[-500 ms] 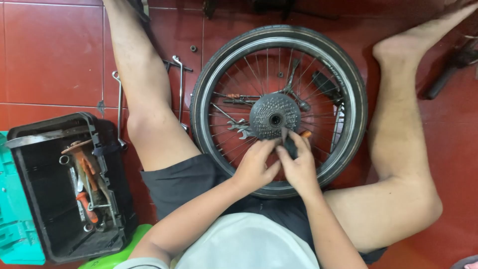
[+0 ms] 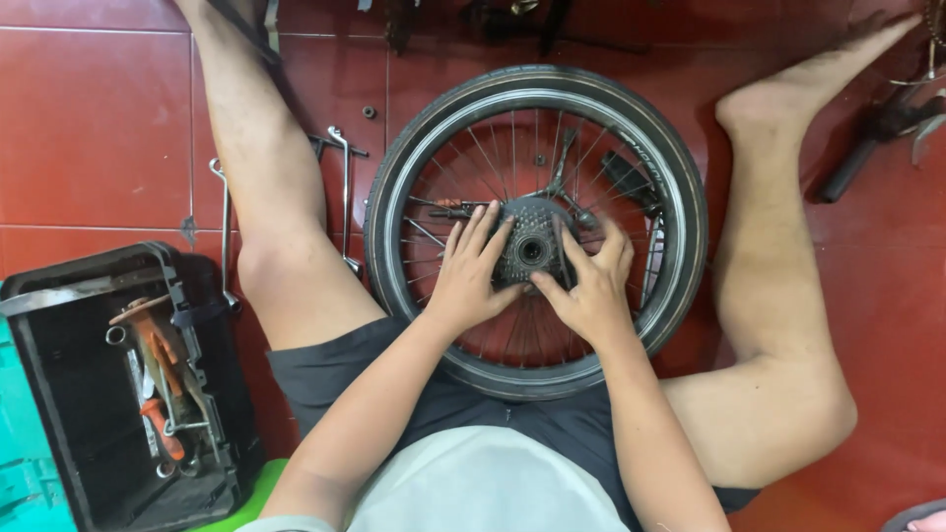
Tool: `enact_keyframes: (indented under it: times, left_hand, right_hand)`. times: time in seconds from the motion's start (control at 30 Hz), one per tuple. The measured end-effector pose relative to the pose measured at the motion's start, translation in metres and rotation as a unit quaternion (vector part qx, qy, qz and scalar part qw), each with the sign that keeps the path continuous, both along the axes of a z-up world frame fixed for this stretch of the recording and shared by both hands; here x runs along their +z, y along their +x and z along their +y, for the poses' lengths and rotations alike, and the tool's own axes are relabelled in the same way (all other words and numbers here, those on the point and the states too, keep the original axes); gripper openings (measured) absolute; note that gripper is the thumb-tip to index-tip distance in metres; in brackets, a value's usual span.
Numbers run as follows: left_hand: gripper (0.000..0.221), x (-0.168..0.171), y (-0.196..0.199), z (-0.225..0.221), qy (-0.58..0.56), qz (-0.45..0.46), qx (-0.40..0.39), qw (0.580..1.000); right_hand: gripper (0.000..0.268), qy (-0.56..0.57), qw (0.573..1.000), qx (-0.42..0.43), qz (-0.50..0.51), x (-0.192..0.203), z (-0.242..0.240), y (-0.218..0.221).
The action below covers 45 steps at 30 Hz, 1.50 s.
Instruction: Polishing and inspecting a bicycle cassette on a wheel while sitting on the floor.
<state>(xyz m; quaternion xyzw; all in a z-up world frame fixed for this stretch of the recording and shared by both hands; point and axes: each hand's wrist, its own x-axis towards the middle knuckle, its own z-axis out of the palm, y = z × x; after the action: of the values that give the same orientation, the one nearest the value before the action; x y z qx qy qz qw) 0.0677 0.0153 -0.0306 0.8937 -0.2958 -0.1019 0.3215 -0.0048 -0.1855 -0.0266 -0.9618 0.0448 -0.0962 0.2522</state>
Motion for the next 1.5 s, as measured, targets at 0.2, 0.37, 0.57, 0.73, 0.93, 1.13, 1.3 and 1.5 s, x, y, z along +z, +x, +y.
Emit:
enact_keyframes:
  times: [0.2, 0.37, 0.57, 0.73, 0.93, 1.13, 1.3, 1.5]
  left_hand:
    - [0.105, 0.0, 0.001, -0.001, 0.002, -0.007, -0.026, 1.0]
    - [0.109, -0.003, 0.01, -0.007, 0.059, -0.046, -0.052, 0.996]
    - [0.112, 0.001, 0.016, -0.006, 0.071, -0.049, -0.064, 0.994]
    - [0.112, 0.002, 0.016, -0.006, 0.077, -0.032, -0.071, 0.994]
    - [0.114, 0.004, 0.015, -0.008, 0.076, -0.018, -0.081, 0.994]
    - [0.113, 0.005, 0.019, -0.006, 0.093, -0.045, -0.078, 0.992]
    - [0.109, 0.004, 0.013, -0.004, 0.094, -0.04, -0.066, 0.993]
    - [0.105, 0.007, -0.004, -0.009, 0.123, -0.022, -0.013, 0.992]
  right_hand:
    - [0.094, 0.015, 0.997, -0.003, 0.081, 0.031, 0.018, -0.004]
    - [0.083, 0.003, 0.994, -0.03, 0.106, 0.009, 0.003, 0.004]
    - [0.086, 0.007, 0.996, -0.024, 0.089, -0.001, 0.005, -0.007]
    - [0.091, 0.001, 0.996, -0.019, 0.086, 0.001, 0.005, -0.009]
    - [0.084, -0.006, 0.995, -0.045, 0.092, -0.008, 0.001, -0.011]
    - [0.087, 0.045, 0.995, -0.012, 0.092, -0.002, 0.0, -0.005]
    - [0.095, 0.048, 0.994, -0.008, 0.095, 0.015, 0.009, -0.011]
    - [0.095, 0.023, 0.996, -0.03, 0.084, 0.0, 0.011, -0.026]
